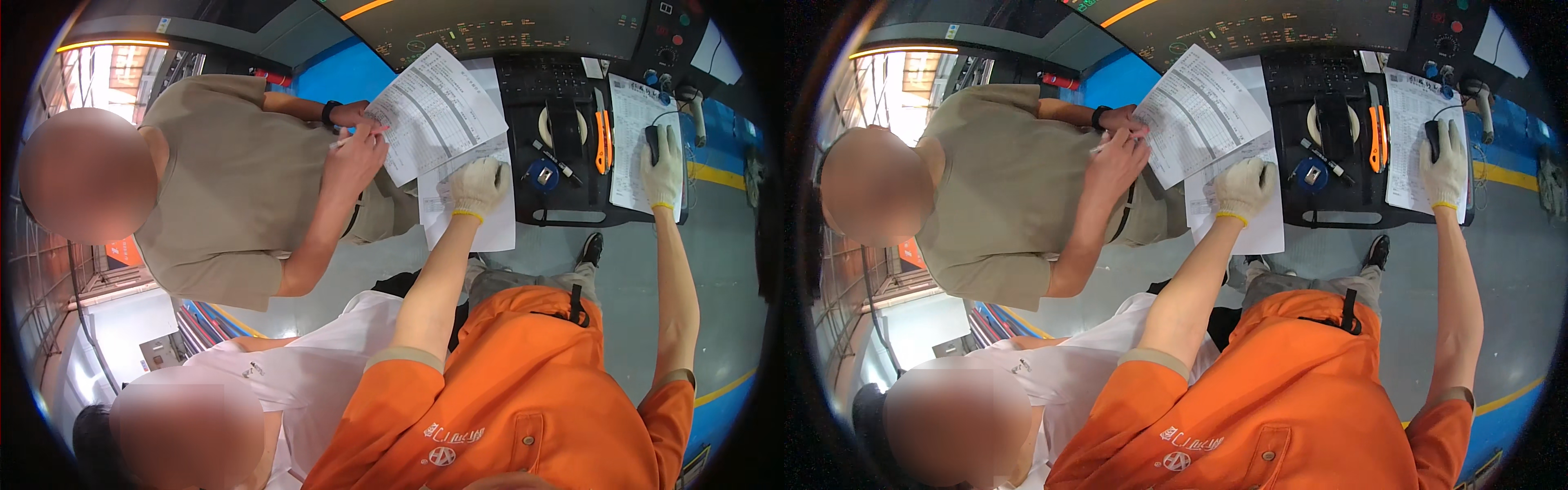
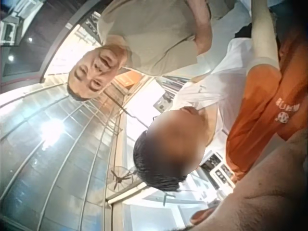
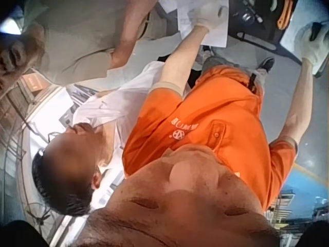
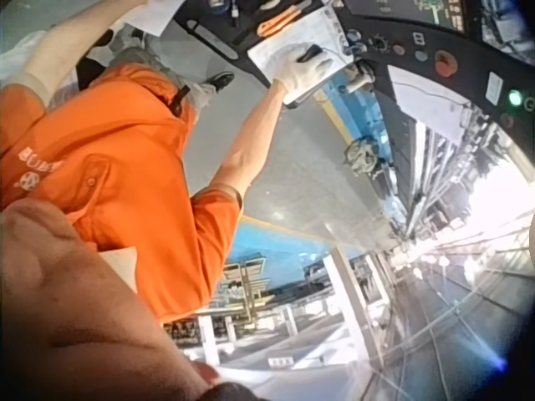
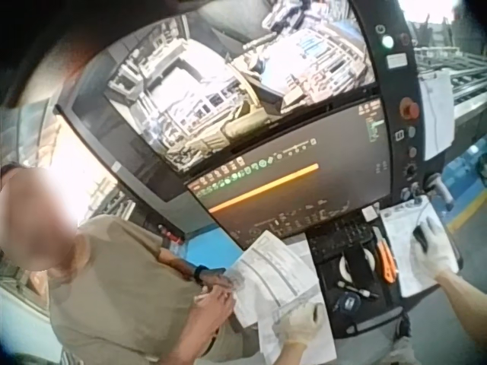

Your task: Operating a metal fabrication machine control panel and reviewing technical documents.

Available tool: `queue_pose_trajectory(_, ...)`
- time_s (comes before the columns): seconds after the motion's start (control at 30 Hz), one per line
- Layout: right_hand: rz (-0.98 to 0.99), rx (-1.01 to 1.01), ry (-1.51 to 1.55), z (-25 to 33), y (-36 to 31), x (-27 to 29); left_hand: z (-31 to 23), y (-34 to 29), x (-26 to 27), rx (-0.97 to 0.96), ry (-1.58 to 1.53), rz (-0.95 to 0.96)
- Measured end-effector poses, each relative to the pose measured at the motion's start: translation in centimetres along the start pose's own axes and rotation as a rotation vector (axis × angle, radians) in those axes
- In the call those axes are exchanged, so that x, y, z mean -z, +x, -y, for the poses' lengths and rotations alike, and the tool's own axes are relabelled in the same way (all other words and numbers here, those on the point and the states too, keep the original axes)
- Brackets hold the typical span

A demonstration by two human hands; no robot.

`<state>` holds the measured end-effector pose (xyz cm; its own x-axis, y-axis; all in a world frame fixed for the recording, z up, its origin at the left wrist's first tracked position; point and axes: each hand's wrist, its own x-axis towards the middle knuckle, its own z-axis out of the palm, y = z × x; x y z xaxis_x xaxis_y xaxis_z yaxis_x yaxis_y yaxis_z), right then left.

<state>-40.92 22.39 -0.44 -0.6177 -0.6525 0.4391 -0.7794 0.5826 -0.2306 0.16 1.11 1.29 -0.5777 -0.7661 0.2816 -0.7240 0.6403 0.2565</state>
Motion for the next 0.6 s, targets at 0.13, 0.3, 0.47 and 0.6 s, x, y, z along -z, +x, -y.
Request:
queue_pose_trajectory(0.13,0.021,-0.041,0.044,0.9,0.1,1.4,-0.3,0.1,0.9,0.017,0.045,0.105)
queue_pose_trajectory(0.3,-0.07,-0.003,0.087,2.0,-0.8,0.6,0.1,-0.6,1.1,0.066,0.111,0.186)
queue_pose_trajectory(0.47,-0.079,0.03,0.028,2.7,-1.0,1.9,0.1,-1.0,1.6,0.019,0.039,0.114)
queue_pose_trajectory(0.6,-0.133,0.08,0.07,2.3,0.4,2.1,-0.4,-0.1,1.3,0.049,0.108,0.151)
